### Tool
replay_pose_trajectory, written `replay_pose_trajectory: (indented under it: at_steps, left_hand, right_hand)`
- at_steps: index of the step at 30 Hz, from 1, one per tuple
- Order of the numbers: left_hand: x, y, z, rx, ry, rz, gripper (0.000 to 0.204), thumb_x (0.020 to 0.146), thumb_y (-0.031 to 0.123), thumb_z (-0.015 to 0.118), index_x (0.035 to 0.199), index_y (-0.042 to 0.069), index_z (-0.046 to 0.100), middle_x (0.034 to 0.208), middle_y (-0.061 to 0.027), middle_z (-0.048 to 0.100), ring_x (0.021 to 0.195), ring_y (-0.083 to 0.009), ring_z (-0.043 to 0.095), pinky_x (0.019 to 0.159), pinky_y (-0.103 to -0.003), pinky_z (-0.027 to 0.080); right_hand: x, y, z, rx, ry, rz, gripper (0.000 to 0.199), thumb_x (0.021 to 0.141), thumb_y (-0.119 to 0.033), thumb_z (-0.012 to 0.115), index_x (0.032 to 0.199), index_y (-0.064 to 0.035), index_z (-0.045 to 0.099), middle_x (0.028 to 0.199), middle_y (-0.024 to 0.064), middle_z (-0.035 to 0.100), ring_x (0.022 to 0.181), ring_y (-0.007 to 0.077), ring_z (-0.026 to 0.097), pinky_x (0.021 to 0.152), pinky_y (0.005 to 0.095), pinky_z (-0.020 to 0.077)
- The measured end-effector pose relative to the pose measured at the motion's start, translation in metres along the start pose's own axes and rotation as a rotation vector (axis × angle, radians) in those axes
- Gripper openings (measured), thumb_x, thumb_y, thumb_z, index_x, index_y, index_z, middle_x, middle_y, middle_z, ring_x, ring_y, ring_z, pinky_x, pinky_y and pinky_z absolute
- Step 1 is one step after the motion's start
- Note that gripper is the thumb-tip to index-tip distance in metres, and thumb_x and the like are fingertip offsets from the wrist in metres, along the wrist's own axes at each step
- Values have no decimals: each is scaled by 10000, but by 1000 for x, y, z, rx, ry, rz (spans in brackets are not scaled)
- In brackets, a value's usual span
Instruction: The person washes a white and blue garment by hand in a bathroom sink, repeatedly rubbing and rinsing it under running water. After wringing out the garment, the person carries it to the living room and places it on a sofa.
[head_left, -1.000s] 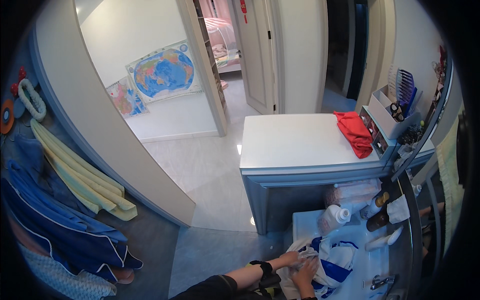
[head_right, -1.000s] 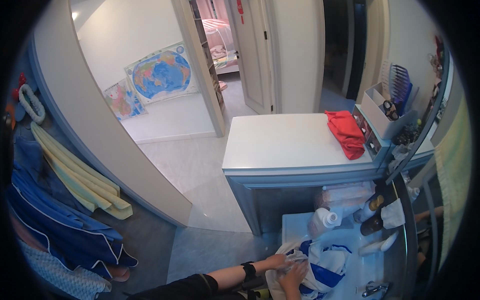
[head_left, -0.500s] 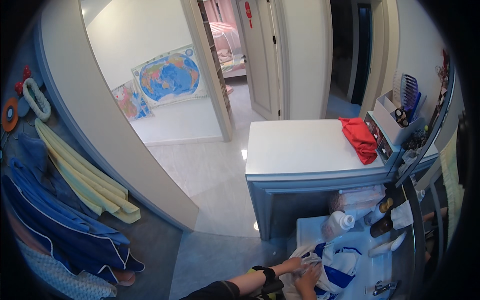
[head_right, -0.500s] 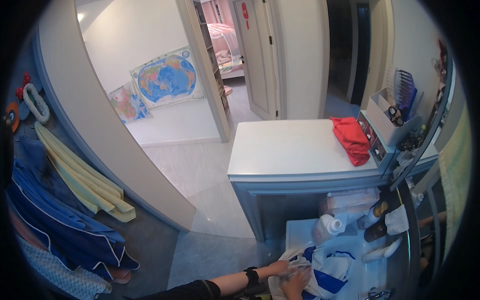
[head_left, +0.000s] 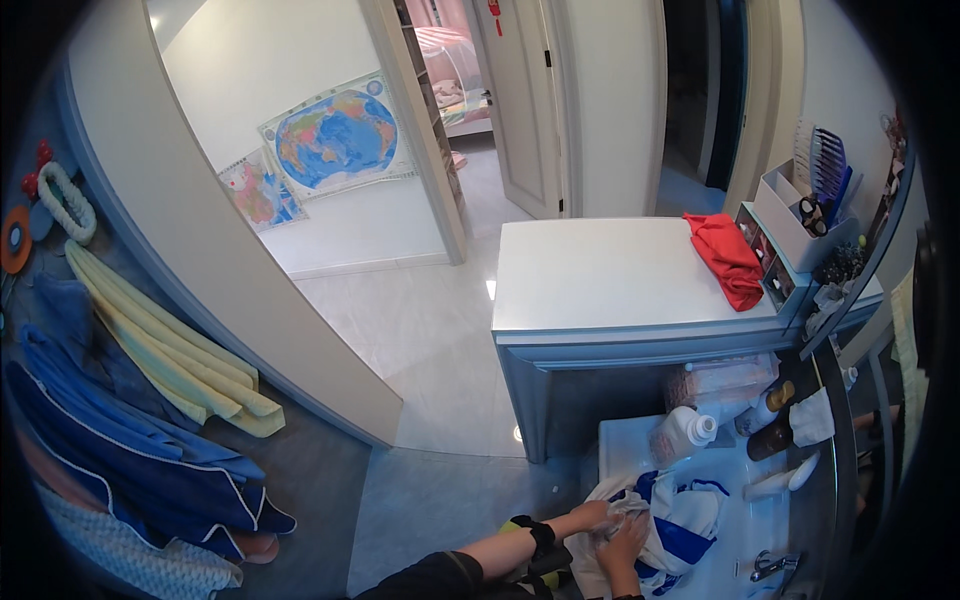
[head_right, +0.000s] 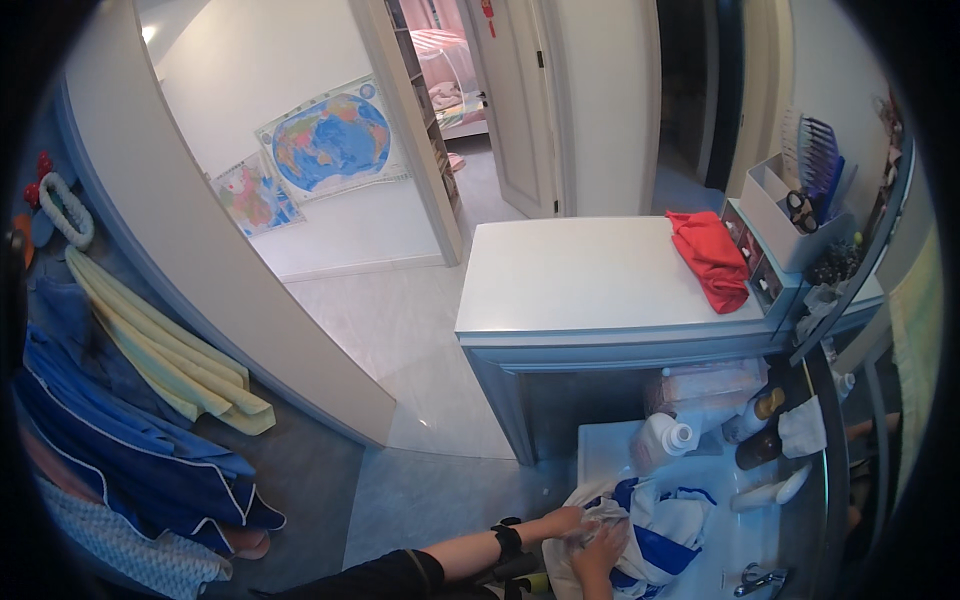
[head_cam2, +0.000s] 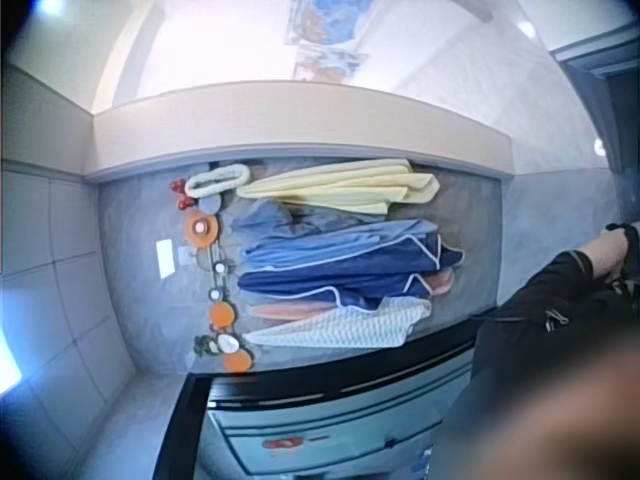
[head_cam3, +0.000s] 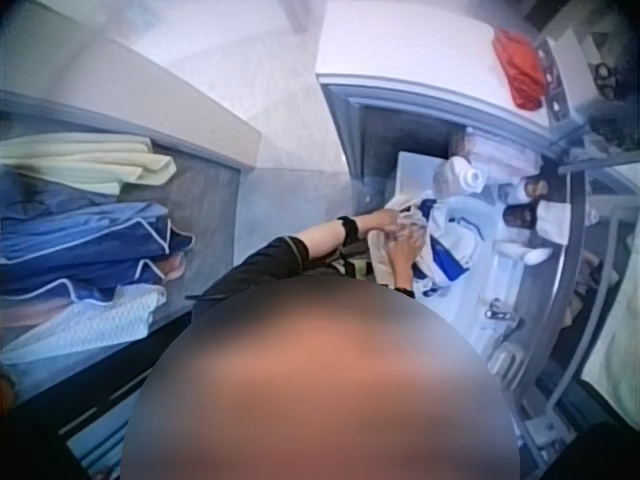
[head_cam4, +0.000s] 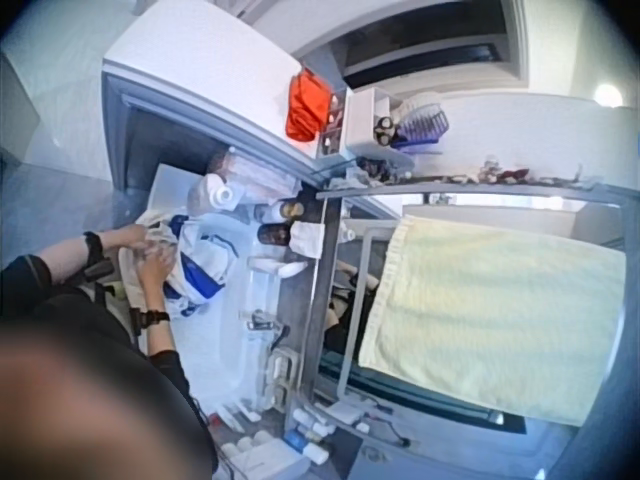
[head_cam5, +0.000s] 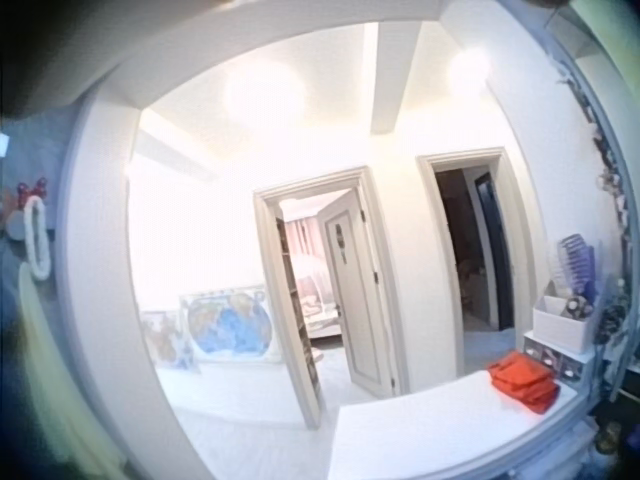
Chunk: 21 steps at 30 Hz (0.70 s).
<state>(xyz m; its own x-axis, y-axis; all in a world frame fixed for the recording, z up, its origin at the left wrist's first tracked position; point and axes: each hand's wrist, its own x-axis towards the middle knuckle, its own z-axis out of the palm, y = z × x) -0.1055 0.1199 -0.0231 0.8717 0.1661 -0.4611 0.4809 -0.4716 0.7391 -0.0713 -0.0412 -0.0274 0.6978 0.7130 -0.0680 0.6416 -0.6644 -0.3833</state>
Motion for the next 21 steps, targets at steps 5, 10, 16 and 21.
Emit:
replay_pose_trajectory:
  at_steps: [5,10,16,21]
  left_hand:
    - [3,-9,5,-53,45,47,748,860,615,470,823,-113,635,840,-294,630,792,-387,629,721,-450,468]
    - [6,-11,2,-54,-31,71,713,858,600,497,836,-98,638,830,-273,639,783,-377,629,708,-439,468]
    - [4,-9,-2,-72,-21,54,719,858,614,478,799,-82,646,789,-267,636,765,-376,631,680,-444,468]
    - [3,-6,-7,-59,-41,77,726,865,618,458,802,-79,648,774,-264,634,752,-377,629,675,-442,470]
  right_hand:
    - [0,-3,-4,27,-7,36,858,699,-413,725,1286,69,324,1424,358,191,1361,481,150,1098,558,148]
    - [-1,-7,-6,-1,4,37,871,702,-416,723,1300,66,313,1429,342,191,1364,465,156,1104,551,146]
    - [-2,-2,-3,36,17,24,859,679,-365,710,1315,54,312,1434,337,185,1354,473,171,1104,552,152]
    - [-1,16,-3,186,-68,25,812,673,-269,675,1336,27,310,1440,339,174,1341,490,180,1096,559,169]
